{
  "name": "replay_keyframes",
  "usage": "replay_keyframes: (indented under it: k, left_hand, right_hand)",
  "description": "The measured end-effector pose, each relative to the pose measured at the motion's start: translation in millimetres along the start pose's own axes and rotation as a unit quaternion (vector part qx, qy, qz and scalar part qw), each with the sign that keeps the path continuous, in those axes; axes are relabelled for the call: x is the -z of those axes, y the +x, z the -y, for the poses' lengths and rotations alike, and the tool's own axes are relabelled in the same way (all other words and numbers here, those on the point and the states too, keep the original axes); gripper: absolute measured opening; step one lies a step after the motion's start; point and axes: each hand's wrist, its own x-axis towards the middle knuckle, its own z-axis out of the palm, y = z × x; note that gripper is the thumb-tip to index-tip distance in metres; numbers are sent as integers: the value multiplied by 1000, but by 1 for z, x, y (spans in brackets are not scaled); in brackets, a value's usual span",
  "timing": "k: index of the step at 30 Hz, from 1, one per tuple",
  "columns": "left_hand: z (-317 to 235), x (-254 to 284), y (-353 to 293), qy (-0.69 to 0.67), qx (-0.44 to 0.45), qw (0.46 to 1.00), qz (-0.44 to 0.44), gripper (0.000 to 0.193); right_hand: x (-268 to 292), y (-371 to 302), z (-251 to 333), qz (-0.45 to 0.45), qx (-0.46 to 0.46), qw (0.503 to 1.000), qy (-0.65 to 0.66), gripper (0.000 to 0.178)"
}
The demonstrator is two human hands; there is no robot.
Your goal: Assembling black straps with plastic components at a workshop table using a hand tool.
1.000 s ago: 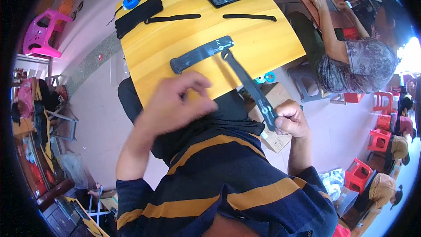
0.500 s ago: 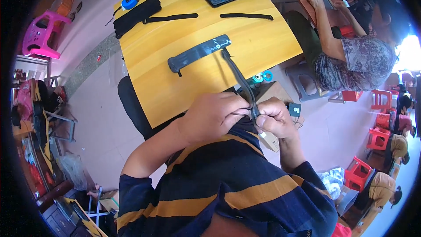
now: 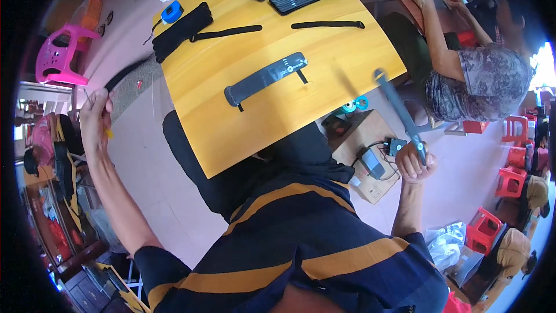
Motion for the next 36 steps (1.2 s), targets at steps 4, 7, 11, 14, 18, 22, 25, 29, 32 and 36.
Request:
replay_keyframes:
  k: [4, 7, 11, 14, 18, 22, 25, 29, 32, 36]
  left_hand:
    - [-44, -47, -35, 79, -40, 990, 108, 27]
    - [-82, -100, -41, 56, -63, 977, 196, 24]
    - [-134, -197, -52, 58, -150, 946, 283, 26]
    - [-163, -271, -50, 46, -258, 891, 372, 30]
    - [-187, -362, -54, -66, -214, 868, 442, 30]
    - [-185, -418, -64, -149, -124, 858, 476, 29]
    - [-146, -443, -54, -187, 6, 871, 455, 24]
    - [-93, -453, -43, -145, 82, 915, 368, 22]
    - [-76, -451, -31, -104, 96, 924, 355, 23]
    - [-71, -450, -15, -24, 72, 939, 336, 23]
  right_hand:
    - [11, -3, -24, 21, -65, 998, -10, 20]
    - [10, 11, -51, 25, -141, 990, -15, 30]
    - [6, 14, -74, 27, -238, 970, -49, 31]
    - [1, 8, -80, 0, -286, 952, -106, 36]
    - [-4, -1, -86, -19, -306, 944, -124, 36]
    - [-5, -6, -84, -17, -288, 952, -100, 33]
    - [3, -11, -82, -22, -279, 955, -99, 32]
    - [9, -10, -78, -28, -285, 951, -112, 31]
    - [14, -10, -77, -33, -300, 946, -121, 31]
    - [13, -4, -76, -42, -303, 944, -122, 31]
